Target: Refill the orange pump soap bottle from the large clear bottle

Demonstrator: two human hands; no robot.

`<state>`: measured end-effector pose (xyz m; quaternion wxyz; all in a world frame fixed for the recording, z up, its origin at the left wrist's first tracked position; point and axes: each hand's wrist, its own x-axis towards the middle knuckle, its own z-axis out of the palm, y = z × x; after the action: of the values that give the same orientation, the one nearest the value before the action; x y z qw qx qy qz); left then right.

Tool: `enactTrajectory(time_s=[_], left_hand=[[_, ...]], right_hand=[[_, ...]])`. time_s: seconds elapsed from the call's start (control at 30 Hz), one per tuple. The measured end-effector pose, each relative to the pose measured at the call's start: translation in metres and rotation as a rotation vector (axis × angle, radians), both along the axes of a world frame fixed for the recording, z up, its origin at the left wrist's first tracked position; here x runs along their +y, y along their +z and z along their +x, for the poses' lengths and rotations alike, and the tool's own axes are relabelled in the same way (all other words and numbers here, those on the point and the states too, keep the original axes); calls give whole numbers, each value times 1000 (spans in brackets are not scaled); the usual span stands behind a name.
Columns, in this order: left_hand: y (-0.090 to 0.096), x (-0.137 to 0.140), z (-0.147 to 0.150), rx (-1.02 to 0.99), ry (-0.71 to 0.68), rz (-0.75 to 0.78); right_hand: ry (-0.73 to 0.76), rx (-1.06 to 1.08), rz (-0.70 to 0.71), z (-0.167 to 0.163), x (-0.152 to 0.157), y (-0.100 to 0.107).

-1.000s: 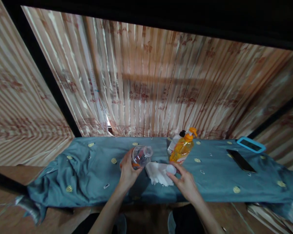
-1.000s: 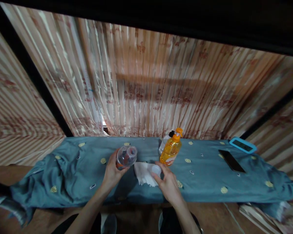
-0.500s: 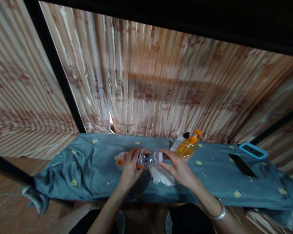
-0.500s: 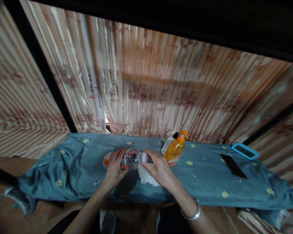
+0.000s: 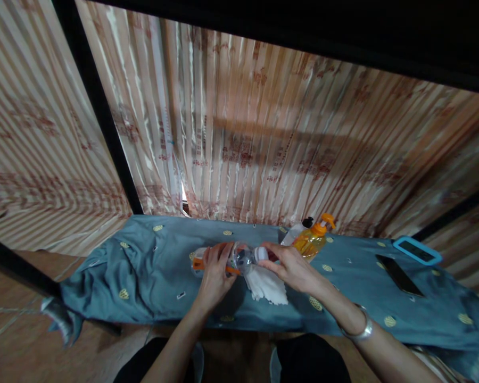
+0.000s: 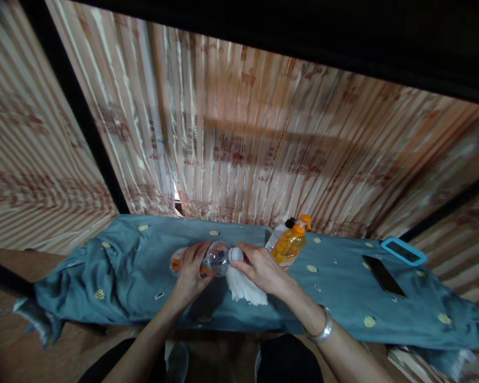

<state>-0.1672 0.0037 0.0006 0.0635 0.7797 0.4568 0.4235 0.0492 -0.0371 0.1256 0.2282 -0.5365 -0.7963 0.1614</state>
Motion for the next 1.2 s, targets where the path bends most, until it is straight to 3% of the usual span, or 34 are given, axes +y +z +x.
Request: enactTrajectory(time_s=[0.27,0.63,0.93,1.1,1.2], left_hand=[[2,1,-7,17,44,59],[-1,10,-10,-95,-53,-30],[6,3,-11,-42,89,77],[6,4,-16,-78,106,52],[8,9,-21,-213,98,-1]], right_hand=[[-15,-32,-131,-7,21,-1],[253,-132,-27,-11,14,22],[-39,-72,-218,-21,29,20],[-67,108,-342,-27,45,8],[-56,265,-366,-23,48,-11]])
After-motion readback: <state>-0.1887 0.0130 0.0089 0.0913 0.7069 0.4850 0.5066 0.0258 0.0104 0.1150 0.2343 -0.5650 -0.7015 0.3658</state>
